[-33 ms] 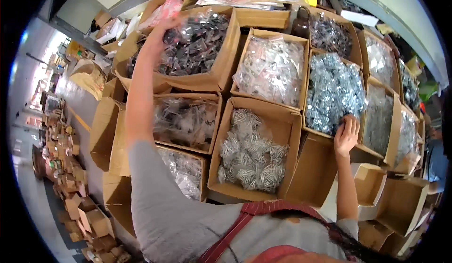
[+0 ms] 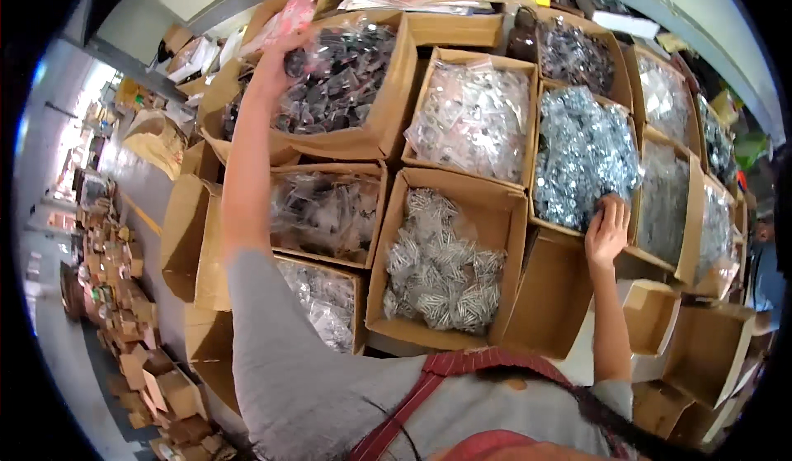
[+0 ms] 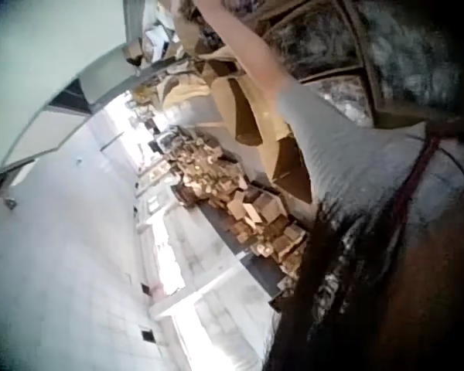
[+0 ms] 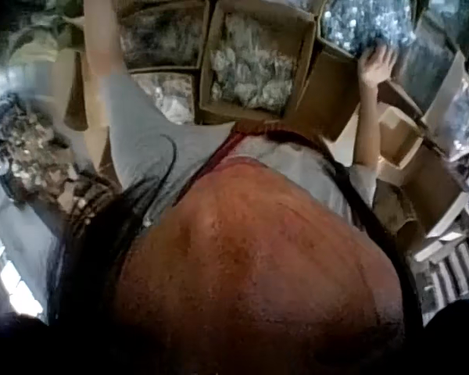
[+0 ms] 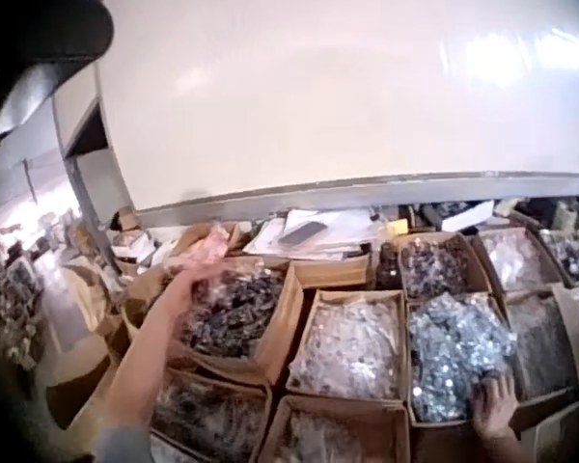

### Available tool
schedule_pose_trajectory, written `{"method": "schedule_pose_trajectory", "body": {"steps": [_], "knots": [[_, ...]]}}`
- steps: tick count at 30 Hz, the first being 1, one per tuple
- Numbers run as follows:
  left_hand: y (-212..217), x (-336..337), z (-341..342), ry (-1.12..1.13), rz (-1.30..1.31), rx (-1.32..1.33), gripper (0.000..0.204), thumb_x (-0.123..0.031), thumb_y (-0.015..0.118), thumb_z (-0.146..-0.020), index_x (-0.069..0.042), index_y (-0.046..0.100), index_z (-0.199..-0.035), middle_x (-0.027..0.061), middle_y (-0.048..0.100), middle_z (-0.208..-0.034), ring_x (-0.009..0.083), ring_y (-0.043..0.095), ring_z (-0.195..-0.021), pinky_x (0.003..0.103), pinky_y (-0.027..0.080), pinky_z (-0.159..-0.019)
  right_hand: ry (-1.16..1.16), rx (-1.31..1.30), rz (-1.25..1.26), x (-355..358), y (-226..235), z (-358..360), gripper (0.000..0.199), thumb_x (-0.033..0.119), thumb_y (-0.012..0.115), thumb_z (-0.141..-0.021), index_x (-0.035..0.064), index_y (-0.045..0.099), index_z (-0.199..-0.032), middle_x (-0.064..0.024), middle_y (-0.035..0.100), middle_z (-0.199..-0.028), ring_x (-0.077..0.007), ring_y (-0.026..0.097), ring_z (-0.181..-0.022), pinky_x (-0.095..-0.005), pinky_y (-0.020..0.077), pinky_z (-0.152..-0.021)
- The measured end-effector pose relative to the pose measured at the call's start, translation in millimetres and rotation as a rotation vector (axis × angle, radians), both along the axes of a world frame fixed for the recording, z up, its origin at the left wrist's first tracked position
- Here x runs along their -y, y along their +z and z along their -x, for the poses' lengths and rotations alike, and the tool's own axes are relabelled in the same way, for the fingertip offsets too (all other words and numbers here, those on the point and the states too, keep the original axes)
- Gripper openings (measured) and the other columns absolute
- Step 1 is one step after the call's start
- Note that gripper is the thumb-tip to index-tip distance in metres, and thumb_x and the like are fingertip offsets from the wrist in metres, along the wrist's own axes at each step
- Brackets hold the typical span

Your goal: Sorting and weighing small hardware components into plastic bags and boxes.

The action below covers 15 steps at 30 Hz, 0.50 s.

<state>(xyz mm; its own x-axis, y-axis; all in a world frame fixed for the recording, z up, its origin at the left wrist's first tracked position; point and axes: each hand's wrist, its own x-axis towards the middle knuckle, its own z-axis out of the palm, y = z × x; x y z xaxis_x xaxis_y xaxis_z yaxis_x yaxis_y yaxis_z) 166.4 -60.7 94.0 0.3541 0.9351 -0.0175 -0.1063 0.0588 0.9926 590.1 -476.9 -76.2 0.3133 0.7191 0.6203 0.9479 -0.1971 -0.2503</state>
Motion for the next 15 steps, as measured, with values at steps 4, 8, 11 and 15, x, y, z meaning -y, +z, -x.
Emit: {"method": "schedule_pose_trajectory", "body": {"steps": [4, 8, 11, 15], "knots": [[6, 23, -54, -0.139, 0.137, 0.038, 0.016, -0.026, 0.066, -0.083, -0.010, 0.062, -0.084, 0.0004, 0.061, -0.075, 0.0079, 0.053, -0.057, 0.021, 0.037, -0.044, -0.025, 0.000, -0.033, -2, -7, -7, 0.022, 0.000, 0.053, -0.075, 0.0054, 0.056, -0.097, -0.0133, 0.057, -0.102, -0.0349, 0.053, -0.098, -0.0433, 0.0427, -0.088], [-4, 77, -163, -0.552, -0.235, -0.565, 0.021, -0.030, 0.067, -0.083, -0.012, 0.060, -0.077, -0.0017, 0.061, -0.074, 0.0057, 0.054, -0.056, 0.021, 0.035, -0.042, 0.004, -0.041, -0.032, 1, -10, -10, 0.021, 0.000, 0.054, -0.075, 0.0053, 0.056, -0.096, -0.0120, 0.058, -0.102, -0.0330, 0.054, -0.100, -0.0414, 0.0441, -0.087], [-69, 79, -224, -0.546, -1.180, -1.487, 0.036, -0.036, 0.067, -0.082, -0.001, 0.065, -0.088, 0.0161, 0.067, -0.083, 0.0299, 0.066, -0.084, 0.042, 0.050, -0.070, 0.020, -0.052, -0.066, 4, -7, -9, 0.020, -0.001, 0.053, -0.078, 0.0035, 0.057, -0.096, -0.0125, 0.059, -0.101, -0.0331, 0.055, -0.099, -0.0404, 0.0450, -0.086], [-117, 82, -261, -0.601, -1.060, -1.525, 0.033, -0.035, 0.067, -0.080, -0.003, 0.067, -0.087, 0.0191, 0.068, -0.092, 0.0349, 0.065, -0.090, 0.046, 0.051, -0.078, 0.030, -0.071, -0.086, 11, -3, -11, 0.022, 0.002, 0.055, -0.080, 0.0038, 0.057, -0.102, -0.0121, 0.059, -0.103, -0.0323, 0.056, -0.101, -0.0402, 0.0459, -0.087]]}}
